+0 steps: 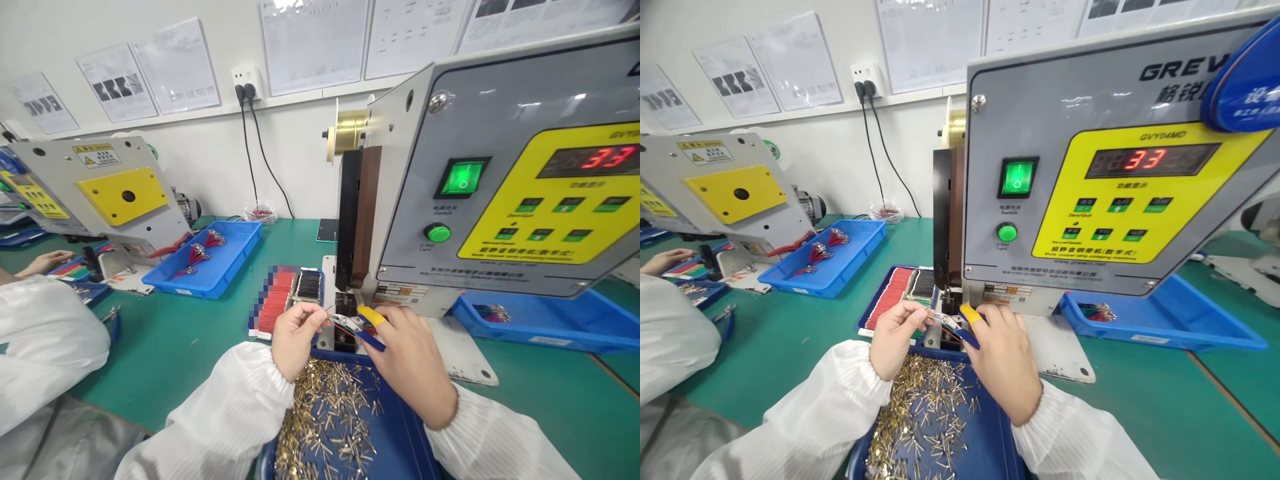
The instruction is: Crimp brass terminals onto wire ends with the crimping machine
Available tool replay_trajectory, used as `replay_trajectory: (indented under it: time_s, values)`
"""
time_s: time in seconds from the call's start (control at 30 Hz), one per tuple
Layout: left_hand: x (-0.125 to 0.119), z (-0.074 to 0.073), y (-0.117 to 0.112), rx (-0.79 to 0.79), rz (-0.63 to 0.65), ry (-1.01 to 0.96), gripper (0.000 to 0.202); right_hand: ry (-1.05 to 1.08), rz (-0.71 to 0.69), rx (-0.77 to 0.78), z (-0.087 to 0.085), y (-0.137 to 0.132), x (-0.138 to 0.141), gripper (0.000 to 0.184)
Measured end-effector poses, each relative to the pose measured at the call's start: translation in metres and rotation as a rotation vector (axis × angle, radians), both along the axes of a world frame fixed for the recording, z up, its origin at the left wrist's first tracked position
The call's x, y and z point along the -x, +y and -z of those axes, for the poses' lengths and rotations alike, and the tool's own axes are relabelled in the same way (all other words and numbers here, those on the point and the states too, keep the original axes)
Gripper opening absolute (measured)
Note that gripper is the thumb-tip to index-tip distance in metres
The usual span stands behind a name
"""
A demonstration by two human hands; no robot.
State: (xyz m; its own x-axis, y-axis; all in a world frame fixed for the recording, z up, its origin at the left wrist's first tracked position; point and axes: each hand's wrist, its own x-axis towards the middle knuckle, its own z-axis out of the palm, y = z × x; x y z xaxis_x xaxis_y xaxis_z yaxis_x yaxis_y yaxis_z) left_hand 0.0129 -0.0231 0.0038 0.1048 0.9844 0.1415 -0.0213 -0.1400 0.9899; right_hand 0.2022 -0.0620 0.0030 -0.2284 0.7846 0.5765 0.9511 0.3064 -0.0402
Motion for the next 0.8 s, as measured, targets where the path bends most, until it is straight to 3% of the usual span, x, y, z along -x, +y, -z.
replay_trajectory:
  time_s: [0.5, 0.8]
  values:
    - [0.0009, 0.0010, -0.0010, 0.003, 0.002, -0.007, 0.022, 0.000, 0.008, 0.021, -0.0027, -0.0006, 0.0017, 0.033]
    - [0.0013, 0.0020, -0.0001, 0.010, 0.015, 0.004, 0.022, -0.055, 0.042, 0.028, -0.0033, -0.0028, 0.0017, 0.026]
